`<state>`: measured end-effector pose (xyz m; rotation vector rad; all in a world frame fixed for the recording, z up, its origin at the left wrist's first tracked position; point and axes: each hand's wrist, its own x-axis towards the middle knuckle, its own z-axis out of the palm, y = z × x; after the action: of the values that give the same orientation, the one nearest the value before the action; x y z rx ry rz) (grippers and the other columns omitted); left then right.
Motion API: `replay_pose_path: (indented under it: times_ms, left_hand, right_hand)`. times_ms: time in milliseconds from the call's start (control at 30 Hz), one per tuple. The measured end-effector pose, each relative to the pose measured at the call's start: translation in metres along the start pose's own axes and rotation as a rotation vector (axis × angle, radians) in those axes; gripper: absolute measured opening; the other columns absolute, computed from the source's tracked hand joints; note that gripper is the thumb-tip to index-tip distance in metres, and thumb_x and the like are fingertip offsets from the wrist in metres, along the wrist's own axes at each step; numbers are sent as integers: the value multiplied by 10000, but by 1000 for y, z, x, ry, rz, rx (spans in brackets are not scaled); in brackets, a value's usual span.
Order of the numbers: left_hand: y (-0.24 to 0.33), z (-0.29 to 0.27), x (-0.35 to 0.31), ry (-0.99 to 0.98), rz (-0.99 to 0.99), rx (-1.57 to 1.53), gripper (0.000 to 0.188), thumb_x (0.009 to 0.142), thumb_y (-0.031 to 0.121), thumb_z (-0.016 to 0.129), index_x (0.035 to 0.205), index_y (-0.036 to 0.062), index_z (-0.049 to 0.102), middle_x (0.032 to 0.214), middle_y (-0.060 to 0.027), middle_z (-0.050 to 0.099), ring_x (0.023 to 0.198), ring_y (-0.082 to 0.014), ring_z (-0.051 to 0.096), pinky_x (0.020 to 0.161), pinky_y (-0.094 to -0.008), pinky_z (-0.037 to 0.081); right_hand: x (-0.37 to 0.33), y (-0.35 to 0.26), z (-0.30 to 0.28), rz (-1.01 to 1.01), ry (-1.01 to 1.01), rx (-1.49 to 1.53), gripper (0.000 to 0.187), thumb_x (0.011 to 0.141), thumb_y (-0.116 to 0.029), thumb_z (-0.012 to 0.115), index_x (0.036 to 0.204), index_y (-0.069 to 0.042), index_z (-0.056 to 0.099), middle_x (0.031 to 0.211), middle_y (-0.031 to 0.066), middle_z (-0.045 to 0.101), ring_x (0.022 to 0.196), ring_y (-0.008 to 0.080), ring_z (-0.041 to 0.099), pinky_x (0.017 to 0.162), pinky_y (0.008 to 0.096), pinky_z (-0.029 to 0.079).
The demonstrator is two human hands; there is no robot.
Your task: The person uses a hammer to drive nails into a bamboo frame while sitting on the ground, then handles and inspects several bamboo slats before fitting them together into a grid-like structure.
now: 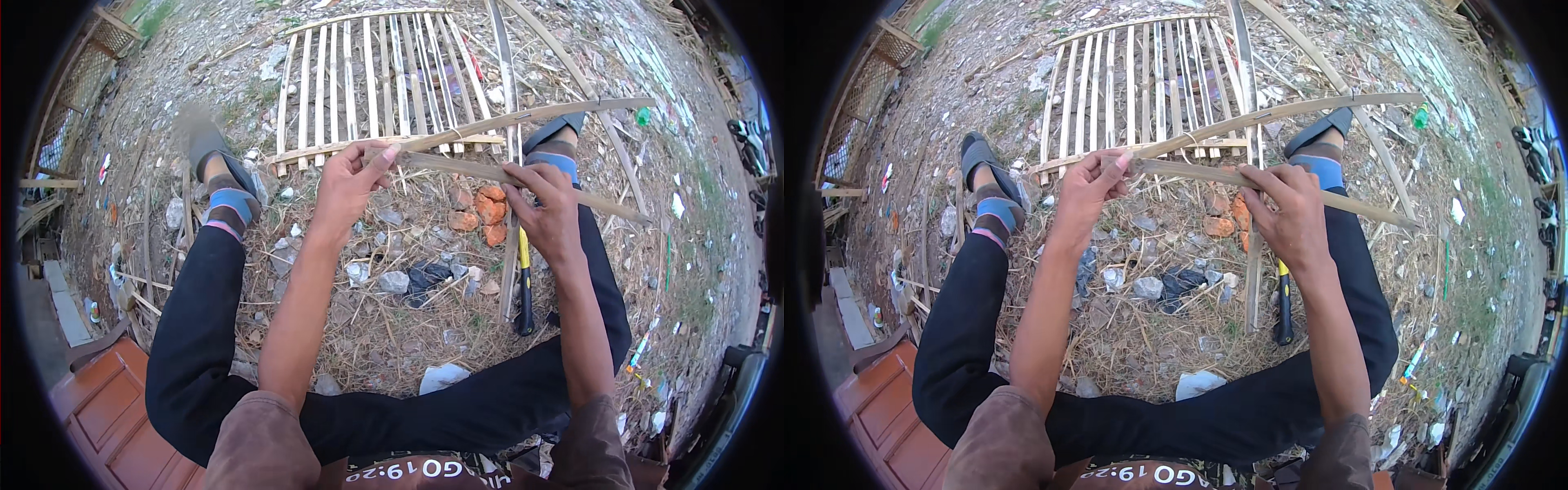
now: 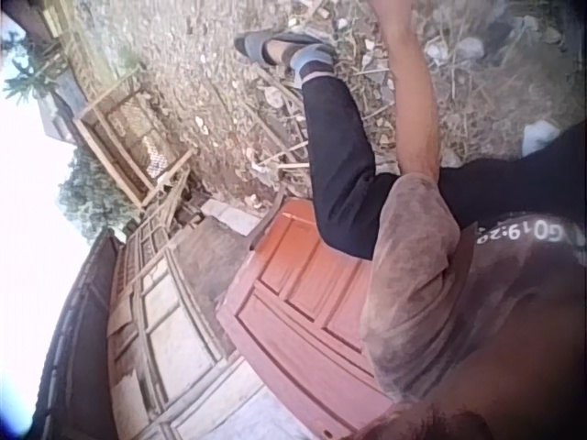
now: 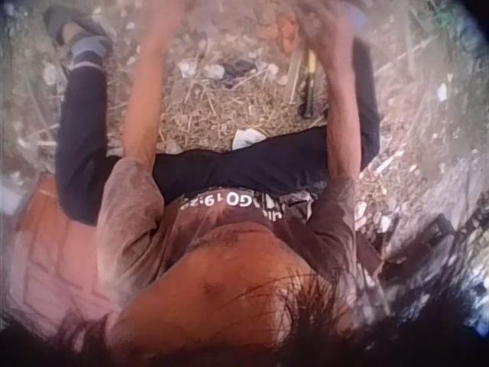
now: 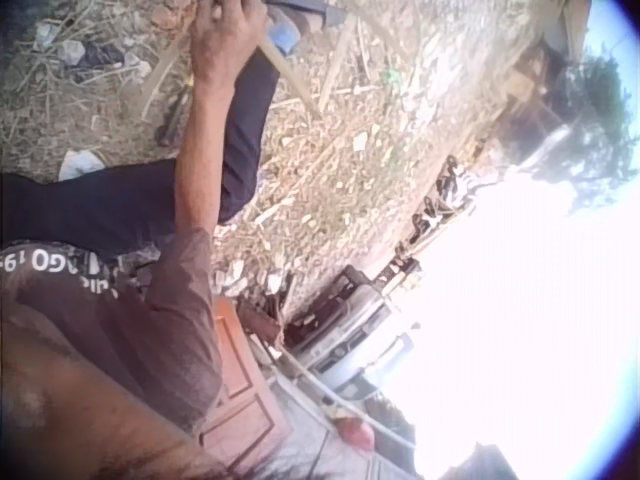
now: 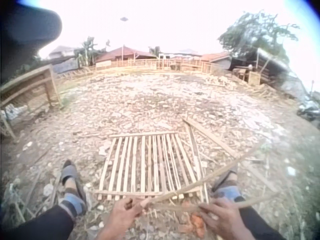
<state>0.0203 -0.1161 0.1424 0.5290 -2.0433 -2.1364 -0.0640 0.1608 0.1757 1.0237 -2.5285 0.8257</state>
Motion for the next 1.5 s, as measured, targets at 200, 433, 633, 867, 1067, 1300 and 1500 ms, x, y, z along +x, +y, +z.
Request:
replay_pose_path:
  times_ms: [200, 433, 633, 867, 1067, 1300, 1500]
  left_hand:
    - [5, -2, -3, -33, -113, -13, 302, 1004, 336, 631, 1090, 51, 685, 874, 1, 666, 696, -69, 580, 707, -234, 504]
    - [-5, -10, 2, -59, -176, -104, 238, 1020, 254, 604, 1126, 49, 664, 859, 18, 634, 729, -71, 565, 719, -239, 486]
    - [4, -9, -1, -45, -177, -1, 304, 1017, 310, 610, 1140, 37, 665, 831, 29, 617, 679, -66, 530, 688, -221, 464]
    - [-2, -32, 7, -315, -260, 338, 398, 1035, 414, 559, 888, 50, 628, 726, 28, 547, 608, -60, 462, 568, -232, 371]
    - [-2, -30, 1, -440, -182, 280, 497, 1048, 458, 512, 773, 48, 575, 630, 52, 427, 573, -56, 417, 536, -236, 330]
    - [-1, -36, 2, -497, -177, 370, 474, 1024, 438, 571, 767, 42, 611, 628, 47, 462, 529, -65, 454, 492, -246, 338]
    - [-1, -33, -2, -475, -251, 192, 436, 1022, 406, 586, 778, 47, 622, 633, 52, 469, 504, -52, 432, 467, -230, 326]
  right_hand:
    - [-7, 3, 2, -8, -53, 7, 285, 810, -124, 774, 1093, -130, 744, 923, 58, 650, 881, 236, 607, 819, 390, 423]
    - [-3, -2, 4, -19, -68, 19, 267, 825, -136, 762, 1092, -138, 749, 898, 50, 655, 888, 236, 612, 846, 388, 407]
    - [-5, 1, 9, 61, -120, 69, 260, 825, -142, 763, 1085, -140, 752, 906, 63, 659, 905, 241, 609, 843, 395, 401]
    - [-9, 2, 10, 20, -143, 71, 235, 829, -151, 754, 1063, -132, 751, 925, 62, 665, 937, 258, 602, 853, 395, 404]
    - [-4, 9, 3, 20, -224, 95, 242, 824, -116, 736, 1066, -113, 734, 1008, 66, 680, 1006, 252, 611, 919, 378, 407]
    - [-11, 13, 5, 57, -307, 147, 266, 837, -123, 728, 1103, -117, 715, 1041, 69, 697, 1042, 260, 611, 973, 389, 396]
    - [-6, 18, 13, 11, -248, 155, 231, 860, -199, 712, 1079, -127, 721, 968, 46, 703, 988, 253, 633, 939, 396, 383]
